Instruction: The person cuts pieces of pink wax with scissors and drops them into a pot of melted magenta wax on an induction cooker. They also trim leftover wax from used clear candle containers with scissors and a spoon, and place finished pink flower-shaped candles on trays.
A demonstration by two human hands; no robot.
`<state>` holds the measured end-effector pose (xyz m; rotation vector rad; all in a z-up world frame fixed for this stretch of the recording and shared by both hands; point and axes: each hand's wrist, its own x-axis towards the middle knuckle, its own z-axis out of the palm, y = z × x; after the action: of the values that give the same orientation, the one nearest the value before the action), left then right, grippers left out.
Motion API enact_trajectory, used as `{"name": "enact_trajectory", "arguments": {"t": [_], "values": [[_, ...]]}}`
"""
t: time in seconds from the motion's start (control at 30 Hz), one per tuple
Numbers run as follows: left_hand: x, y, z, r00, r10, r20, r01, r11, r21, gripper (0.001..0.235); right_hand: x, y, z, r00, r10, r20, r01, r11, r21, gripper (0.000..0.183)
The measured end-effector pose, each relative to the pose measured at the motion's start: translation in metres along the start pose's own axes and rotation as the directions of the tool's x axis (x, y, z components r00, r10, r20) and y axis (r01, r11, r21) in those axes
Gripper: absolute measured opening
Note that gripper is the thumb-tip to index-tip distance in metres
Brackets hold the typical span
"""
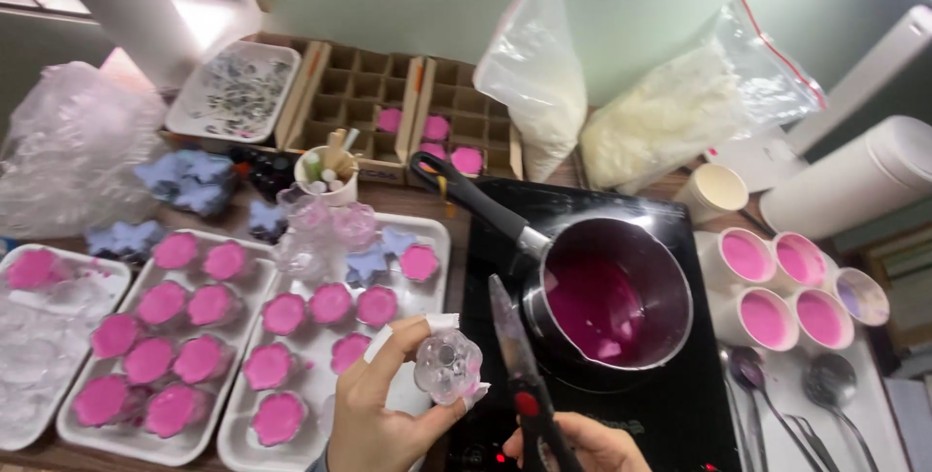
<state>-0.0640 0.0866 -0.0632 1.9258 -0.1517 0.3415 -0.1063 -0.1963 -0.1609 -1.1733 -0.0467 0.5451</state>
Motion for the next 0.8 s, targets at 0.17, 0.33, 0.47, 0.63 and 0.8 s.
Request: {"name": "enact_trajectory", "arguments": {"t": [0.17, 0.33, 0.47, 0.63, 0.8], "values": [[-0.009, -0.014, -0.013, 0.998, -0.051, -0.020, 0.051, 0.998, -0.021, 0.063, 0.020, -0.006, 0.020, 0.990, 0.096, 0.101, -0.098, 0.995, 0.014, 0.056], [-0.019, -0.031, -0.028, 0.992, -0.109, -0.057, 0.112, 0.992, 0.063, 0.072, 0.028, -0.004, 0.032, 0.986, 0.145, 0.085, -0.151, 0.986, 0.067, 0.063], [-0.029, -0.049, -0.044, 0.995, 0.063, -0.078, -0.048, 0.982, 0.182, 0.068, 0.032, -0.005, 0.038, 0.992, 0.126, 0.000, -0.126, 0.987, 0.095, 0.074], [-0.043, -0.062, -0.047, 0.985, -0.148, 0.093, 0.125, 0.969, 0.211, 0.069, 0.036, 0.000, 0.047, 0.992, 0.118, -0.047, -0.113, 0.988, 0.108, 0.079], [-0.051, -0.074, -0.037, 0.990, -0.050, 0.131, -0.011, 0.904, 0.427, 0.069, 0.039, 0.007, 0.045, 0.988, 0.148, -0.034, -0.146, 0.987, 0.066, 0.084]]}}
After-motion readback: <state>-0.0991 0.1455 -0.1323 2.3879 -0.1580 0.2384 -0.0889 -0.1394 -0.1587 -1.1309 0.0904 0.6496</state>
